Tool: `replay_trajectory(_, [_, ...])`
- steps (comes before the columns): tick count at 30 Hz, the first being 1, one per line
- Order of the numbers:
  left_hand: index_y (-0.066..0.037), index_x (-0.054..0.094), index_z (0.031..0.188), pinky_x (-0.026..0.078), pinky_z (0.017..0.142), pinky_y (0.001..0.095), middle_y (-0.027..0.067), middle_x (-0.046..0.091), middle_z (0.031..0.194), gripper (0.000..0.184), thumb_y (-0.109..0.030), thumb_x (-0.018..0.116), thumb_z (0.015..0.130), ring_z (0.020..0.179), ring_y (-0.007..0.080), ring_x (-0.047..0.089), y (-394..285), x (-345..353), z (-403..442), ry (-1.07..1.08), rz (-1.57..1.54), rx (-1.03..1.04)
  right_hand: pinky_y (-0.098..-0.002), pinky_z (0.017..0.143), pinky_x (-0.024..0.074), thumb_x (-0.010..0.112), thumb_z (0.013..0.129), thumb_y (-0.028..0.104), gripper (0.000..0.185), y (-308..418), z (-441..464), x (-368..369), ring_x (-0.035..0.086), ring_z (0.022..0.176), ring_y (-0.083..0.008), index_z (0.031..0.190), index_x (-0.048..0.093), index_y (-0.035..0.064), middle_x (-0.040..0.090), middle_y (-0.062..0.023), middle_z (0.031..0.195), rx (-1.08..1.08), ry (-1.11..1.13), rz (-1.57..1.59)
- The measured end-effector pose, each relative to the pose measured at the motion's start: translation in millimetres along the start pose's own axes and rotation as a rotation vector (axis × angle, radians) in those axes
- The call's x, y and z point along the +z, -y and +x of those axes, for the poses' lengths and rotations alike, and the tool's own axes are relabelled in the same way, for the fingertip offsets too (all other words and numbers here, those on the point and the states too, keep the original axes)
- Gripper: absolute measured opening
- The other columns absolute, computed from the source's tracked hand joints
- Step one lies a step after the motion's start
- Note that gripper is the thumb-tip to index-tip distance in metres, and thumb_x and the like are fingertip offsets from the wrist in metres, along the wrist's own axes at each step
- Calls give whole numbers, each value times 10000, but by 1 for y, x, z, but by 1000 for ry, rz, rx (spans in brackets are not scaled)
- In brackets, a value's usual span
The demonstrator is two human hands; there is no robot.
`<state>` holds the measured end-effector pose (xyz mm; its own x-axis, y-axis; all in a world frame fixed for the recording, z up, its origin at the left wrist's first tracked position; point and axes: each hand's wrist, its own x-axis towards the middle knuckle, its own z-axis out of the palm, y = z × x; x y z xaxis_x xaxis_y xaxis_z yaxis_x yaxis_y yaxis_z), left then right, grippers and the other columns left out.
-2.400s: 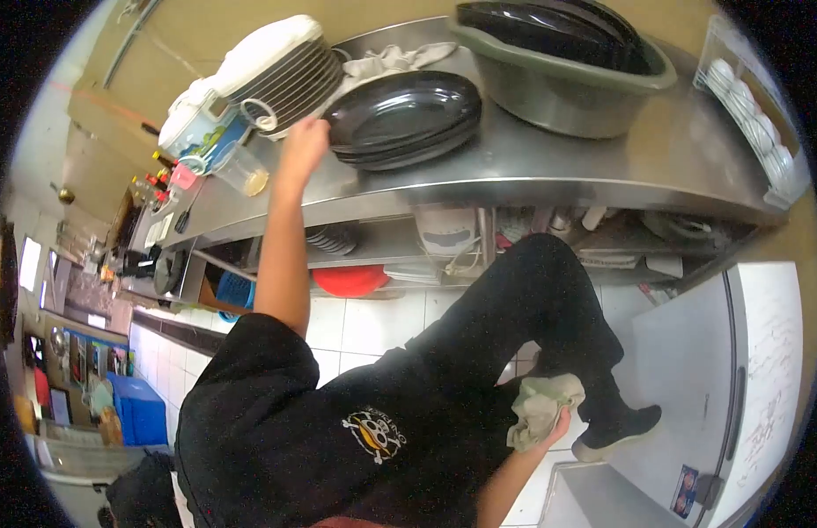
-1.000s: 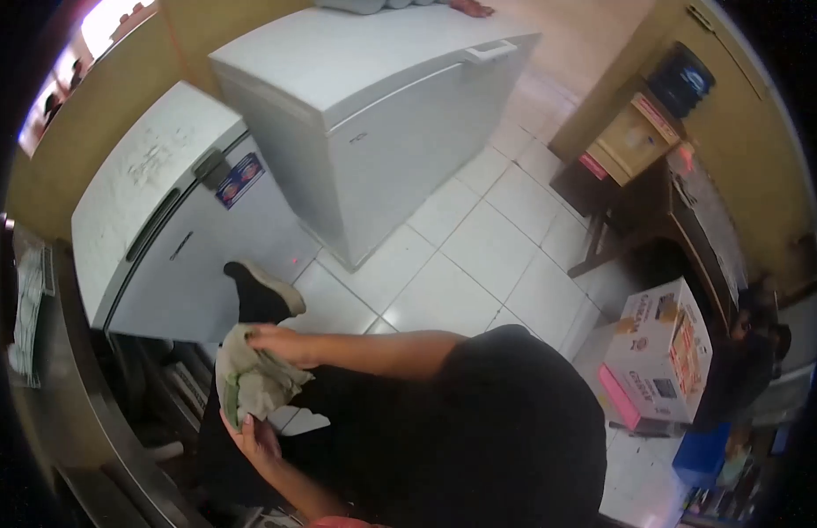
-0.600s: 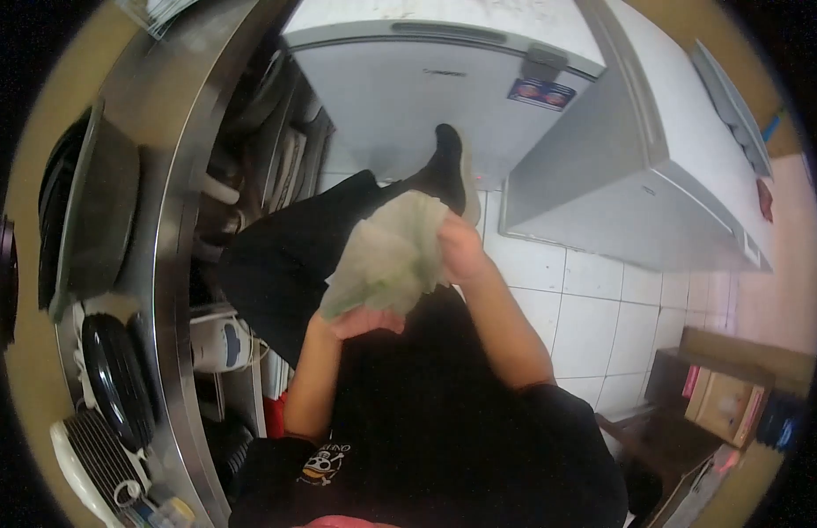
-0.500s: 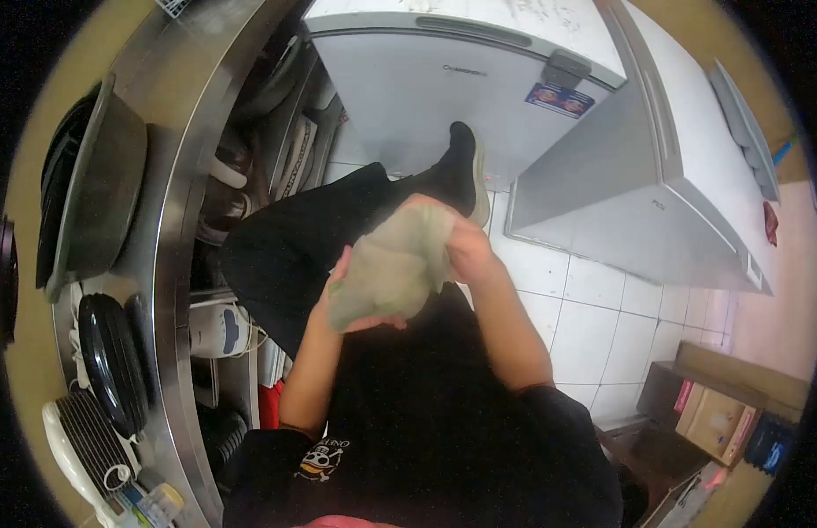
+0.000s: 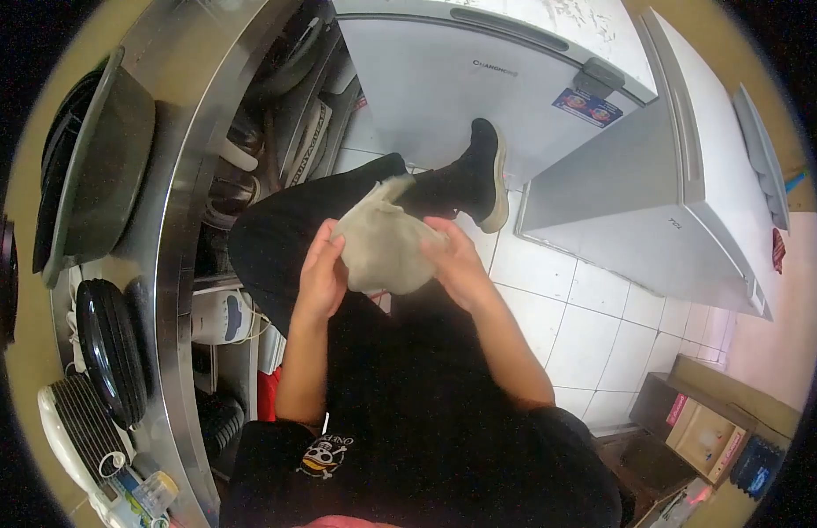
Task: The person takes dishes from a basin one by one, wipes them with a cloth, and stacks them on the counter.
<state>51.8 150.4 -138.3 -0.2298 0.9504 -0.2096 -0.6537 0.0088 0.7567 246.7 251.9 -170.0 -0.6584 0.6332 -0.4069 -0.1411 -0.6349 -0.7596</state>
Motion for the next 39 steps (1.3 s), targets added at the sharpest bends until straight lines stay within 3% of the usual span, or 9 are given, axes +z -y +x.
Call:
replay_trajectory(1, [-69, 512, 1053, 411, 843, 231, 1, 587, 988, 127, -168, 454, 999, 916, 71, 528, 1, -2, 0, -61, 33, 28, -375, 955, 477, 638, 900, 48, 527, -3, 2, 0, 586, 1112, -207, 1371, 404, 59, 586, -121, 1224, -30, -37, 130])
replay_trajectory(10, [-26, 551, 998, 433, 872, 281, 40, 622, 985, 136, -109, 466, 933, 931, 122, 572, -9, -36, -9, 12, 166, 171, -334, 912, 502, 596, 879, -32, 497, 53, -7, -10, 598, 1070, -198, 1341, 419, 11, 588, -133, 1189, -58, -33, 25])
replay_trajectory(14, [7, 478, 1301, 432, 992, 373, 119, 588, 1258, 614, -516, 387, 993, 1160, 208, 557, 13, -41, -9, 204, -105, -436, -322, 897, 508, 593, 885, -6, 483, 83, -10, 2, 607, 1045, -190, 1334, 416, 11, 608, -131, 1156, -89, 51, 30])
replay_trajectory(16, [1, 393, 1382, 392, 1035, 373, 106, 514, 1345, 707, -550, 478, 947, 1243, 202, 493, 40, -41, -6, 325, -23, -541, -307, 891, 501, 605, 880, 16, 494, 94, -12, 12, 603, 1042, -168, 1335, 414, 14, 595, -125, 1172, -66, 184, -87])
replay_trajectory(22, [-7, 262, 1461, 344, 1062, 340, 86, 436, 1394, 1030, -504, 791, 731, 1258, 194, 457, 40, -5, 2, 252, 255, -42, -311, 900, 444, 645, 864, 99, 435, 103, -26, 21, 584, 1012, -171, 1251, 477, -9, 619, -107, 1053, -329, 516, -457])
replay_trajectory(27, [-2, 438, 1372, 445, 940, 299, 95, 550, 1300, 722, -145, 789, 757, 1148, 167, 541, 33, 2, 8, 334, 322, 115, -273, 867, 420, 582, 811, 32, 347, 110, -30, 22, 548, 975, -144, 1154, 553, -9, 579, -67, 979, -325, 485, -591])
replay_trajectory(31, [26, 565, 1224, 460, 912, 283, 70, 653, 1134, 477, -53, 743, 788, 1057, 129, 591, 18, -18, 15, 352, 517, 80, -202, 703, 422, 423, 642, -93, 582, 123, -24, 7, 512, 848, -79, 1210, 535, -27, 531, -30, 957, -291, 479, -633])
replay_trajectory(36, [7, 577, 1196, 460, 907, 283, 106, 649, 1129, 416, -30, 717, 805, 1042, 136, 591, -2, 6, 16, 377, 348, -25, -220, 743, 432, 431, 641, -131, 644, 128, -28, 15, 518, 828, -76, 1265, 539, -12, 530, -58, 1113, -252, 364, -568])
replay_trajectory(39, [6, 586, 1120, 465, 891, 285, 122, 645, 1120, 346, -11, 712, 799, 1015, 136, 596, -4, 9, 19, 369, 213, 5, -251, 796, 465, 489, 693, -141, 568, 133, -36, 17, 557, 877, -93, 1239, 575, -10, 533, -132, 1265, -521, 277, -744])
